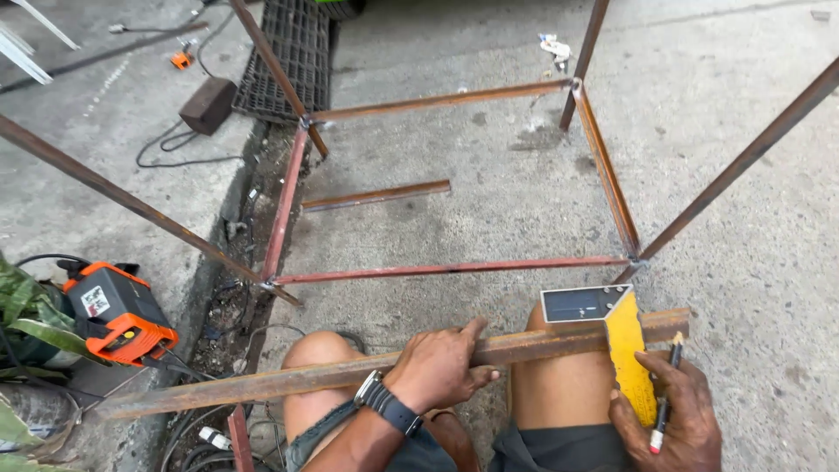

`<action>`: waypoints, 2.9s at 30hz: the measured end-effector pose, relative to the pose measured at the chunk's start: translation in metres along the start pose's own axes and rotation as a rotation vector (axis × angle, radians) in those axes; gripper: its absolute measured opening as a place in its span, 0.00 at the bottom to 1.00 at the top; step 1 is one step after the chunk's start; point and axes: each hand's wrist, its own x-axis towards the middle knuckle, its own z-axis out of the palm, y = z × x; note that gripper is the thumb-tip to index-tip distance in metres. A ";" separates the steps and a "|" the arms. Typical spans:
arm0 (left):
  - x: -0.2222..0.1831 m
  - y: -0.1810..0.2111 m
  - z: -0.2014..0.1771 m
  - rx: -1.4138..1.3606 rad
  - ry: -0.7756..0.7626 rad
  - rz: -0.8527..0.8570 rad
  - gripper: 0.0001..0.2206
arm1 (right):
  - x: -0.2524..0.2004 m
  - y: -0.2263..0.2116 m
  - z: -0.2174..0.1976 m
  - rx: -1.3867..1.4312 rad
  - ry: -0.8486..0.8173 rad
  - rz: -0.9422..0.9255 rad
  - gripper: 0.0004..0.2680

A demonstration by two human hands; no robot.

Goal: Using a combination square and a pencil to measure and mark lines on metal bars for a frame assembly.

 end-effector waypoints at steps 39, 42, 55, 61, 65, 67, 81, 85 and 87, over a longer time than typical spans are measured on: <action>0.136 0.079 -0.225 -0.201 1.428 0.328 0.17 | -0.017 0.007 0.148 0.586 -0.025 0.741 0.21; 0.152 0.081 -0.229 -0.259 1.434 0.318 0.19 | -0.009 -0.009 0.133 0.398 -0.123 0.726 0.22; 0.151 0.085 -0.236 -0.535 1.295 0.366 0.19 | -0.003 0.003 0.148 0.462 0.134 0.886 0.21; 0.164 0.089 -0.233 -0.480 1.345 0.408 0.18 | -0.005 0.019 0.161 0.569 0.213 0.923 0.21; 0.177 0.095 -0.235 -0.407 1.457 0.432 0.18 | -0.009 0.031 0.167 0.502 0.192 0.932 0.22; 0.181 0.097 -0.236 -0.374 1.490 0.439 0.19 | -0.008 0.028 0.166 0.496 0.203 0.934 0.22; 0.165 0.099 -0.244 -0.576 1.331 0.441 0.17 | -0.009 0.023 0.165 0.544 0.207 0.956 0.22; 0.161 0.097 -0.246 -0.658 1.239 0.423 0.18 | -0.014 0.031 0.172 0.545 0.232 0.926 0.22; 0.160 0.096 -0.246 -0.650 1.246 0.437 0.17 | -0.010 0.025 0.170 0.517 0.227 0.946 0.22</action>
